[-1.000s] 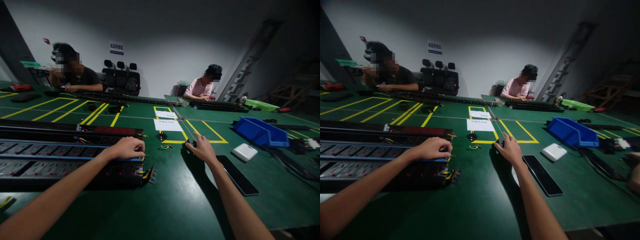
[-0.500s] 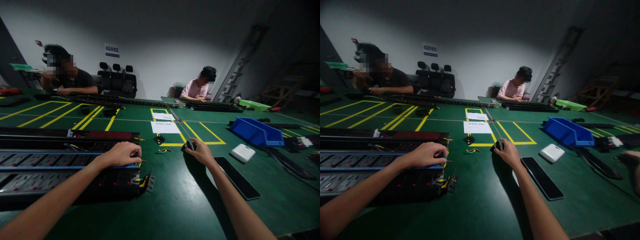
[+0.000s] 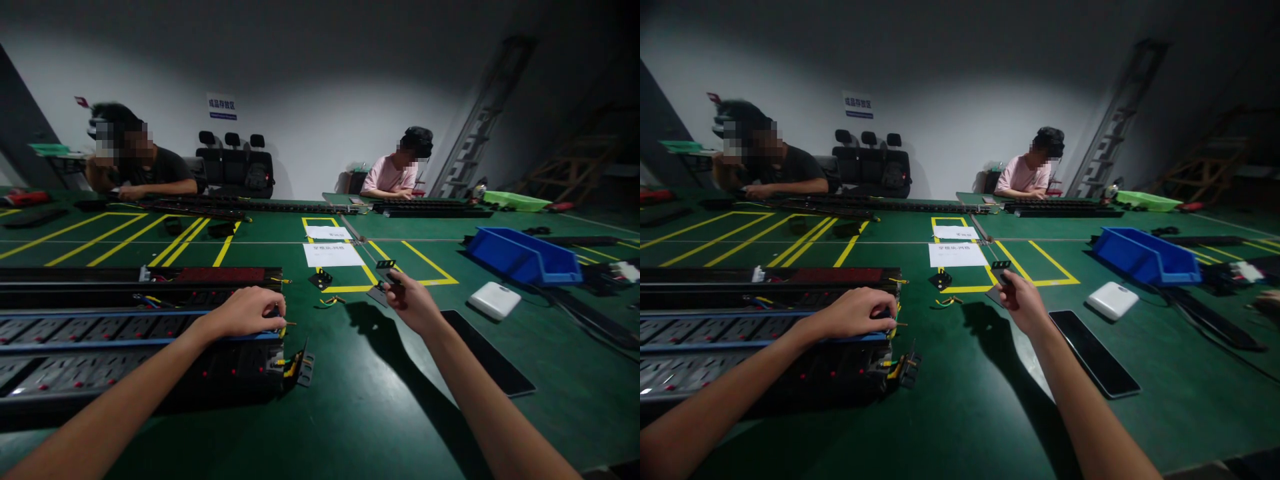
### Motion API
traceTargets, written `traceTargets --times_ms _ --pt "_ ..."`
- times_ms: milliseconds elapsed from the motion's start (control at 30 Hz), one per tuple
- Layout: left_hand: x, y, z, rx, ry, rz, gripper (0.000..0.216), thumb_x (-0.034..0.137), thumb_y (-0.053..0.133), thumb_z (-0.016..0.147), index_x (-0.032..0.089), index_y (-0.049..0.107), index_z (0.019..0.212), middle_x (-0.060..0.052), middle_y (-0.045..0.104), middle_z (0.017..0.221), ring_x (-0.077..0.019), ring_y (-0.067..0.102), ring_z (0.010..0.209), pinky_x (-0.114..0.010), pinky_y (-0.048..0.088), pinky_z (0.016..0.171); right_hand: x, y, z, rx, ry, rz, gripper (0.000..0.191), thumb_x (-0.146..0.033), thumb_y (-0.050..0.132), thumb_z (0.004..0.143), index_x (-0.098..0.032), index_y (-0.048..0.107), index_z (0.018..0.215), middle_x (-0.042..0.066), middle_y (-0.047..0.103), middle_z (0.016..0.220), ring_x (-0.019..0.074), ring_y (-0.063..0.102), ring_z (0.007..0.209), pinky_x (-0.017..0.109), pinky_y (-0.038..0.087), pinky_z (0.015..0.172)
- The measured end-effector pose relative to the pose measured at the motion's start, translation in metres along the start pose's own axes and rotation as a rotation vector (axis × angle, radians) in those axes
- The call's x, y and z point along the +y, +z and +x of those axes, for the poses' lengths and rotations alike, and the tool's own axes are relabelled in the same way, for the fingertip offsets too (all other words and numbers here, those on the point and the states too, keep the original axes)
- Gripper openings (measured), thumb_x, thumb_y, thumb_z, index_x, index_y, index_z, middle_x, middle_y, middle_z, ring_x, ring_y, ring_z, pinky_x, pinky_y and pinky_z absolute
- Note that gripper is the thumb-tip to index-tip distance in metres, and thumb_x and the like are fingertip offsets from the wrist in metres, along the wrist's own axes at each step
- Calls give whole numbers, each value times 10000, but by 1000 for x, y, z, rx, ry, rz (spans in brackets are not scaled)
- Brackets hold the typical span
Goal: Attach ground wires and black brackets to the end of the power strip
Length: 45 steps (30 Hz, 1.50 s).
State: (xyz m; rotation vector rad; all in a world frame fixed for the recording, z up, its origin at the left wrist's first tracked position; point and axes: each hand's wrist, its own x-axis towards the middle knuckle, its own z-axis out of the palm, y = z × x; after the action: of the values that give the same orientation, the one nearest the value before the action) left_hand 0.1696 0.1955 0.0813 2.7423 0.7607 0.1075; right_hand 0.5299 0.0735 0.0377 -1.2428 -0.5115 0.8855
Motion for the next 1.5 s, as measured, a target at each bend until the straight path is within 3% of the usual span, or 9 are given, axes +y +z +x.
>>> traceTargets --times_ms 100,367,567,667,767,933,1133,1367,1500 --pt "0 -1 -1 6 5 -1 241 487 690 887 261 753 940 20 632 755 -160 576 695 -278 280 602 0 12 -10 -91 67 0 284 -396 791 781 -227 571 842 3 655 646 87 481 431 168 274 321" --pt "1 -1 -1 8 19 -11 248 492 689 895 255 748 939 23 633 768 -153 574 691 -279 278 604 -4 27 -30 -165 66 -94 278 -292 814 743 -200 619 920 40 752 792 83 554 509 159 390 397" --pt "0 -1 -1 5 11 -11 226 470 693 893 258 754 943 20 644 775 -156 567 696 -280 274 610 0 27 -33 -305 -5 -227 393 -438 883 721 -199 612 874 -13 678 643 87 529 466 191 368 425" --pt "0 0 -1 5 8 -11 238 481 691 892 258 756 944 16 647 784 -160 573 709 -281 277 615 1 27 -33 -334 -15 -242 394 -462 859 727 -187 669 935 71 769 831 149 659 644 228 444 517" --pt "-1 1 -1 9 6 -11 241 484 692 889 259 756 945 15 648 785 -161 571 708 -283 273 611 3 27 -31 -339 -98 -269 384 -317 813 686 -190 746 1041 98 793 1031 191 701 823 266 494 623" --pt "-1 1 -1 15 12 -16 237 479 684 889 259 754 942 14 647 778 -160 570 700 -282 272 608 6 27 -26 -352 -216 -416 543 -195 635 659 -222 776 1183 80 797 1147 218 705 919 294 500 677" --pt "-1 0 -1 11 17 -16 246 482 688 886 251 754 940 12 650 777 -156 573 690 -282 272 603 4 30 -31 -409 -232 -491 611 -191 609 673 -237 749 1265 73 774 1259 246 725 1026 328 546 748" --pt "-2 2 0 15 28 -17 237 480 683 891 261 757 944 16 658 789 -159 588 703 -283 273 601 5 35 -38 -544 -290 -550 441 -203 681 740 -253 786 1165 58 797 1193 260 732 1102 436 558 986" --pt "-2 1 0 13 22 -16 239 482 687 886 263 759 947 16 657 786 -157 584 689 -283 273 598 13 41 -43 -613 -347 -672 340 -201 704 772 -252 809 1092 66 797 1173 262 736 1053 400 584 877"
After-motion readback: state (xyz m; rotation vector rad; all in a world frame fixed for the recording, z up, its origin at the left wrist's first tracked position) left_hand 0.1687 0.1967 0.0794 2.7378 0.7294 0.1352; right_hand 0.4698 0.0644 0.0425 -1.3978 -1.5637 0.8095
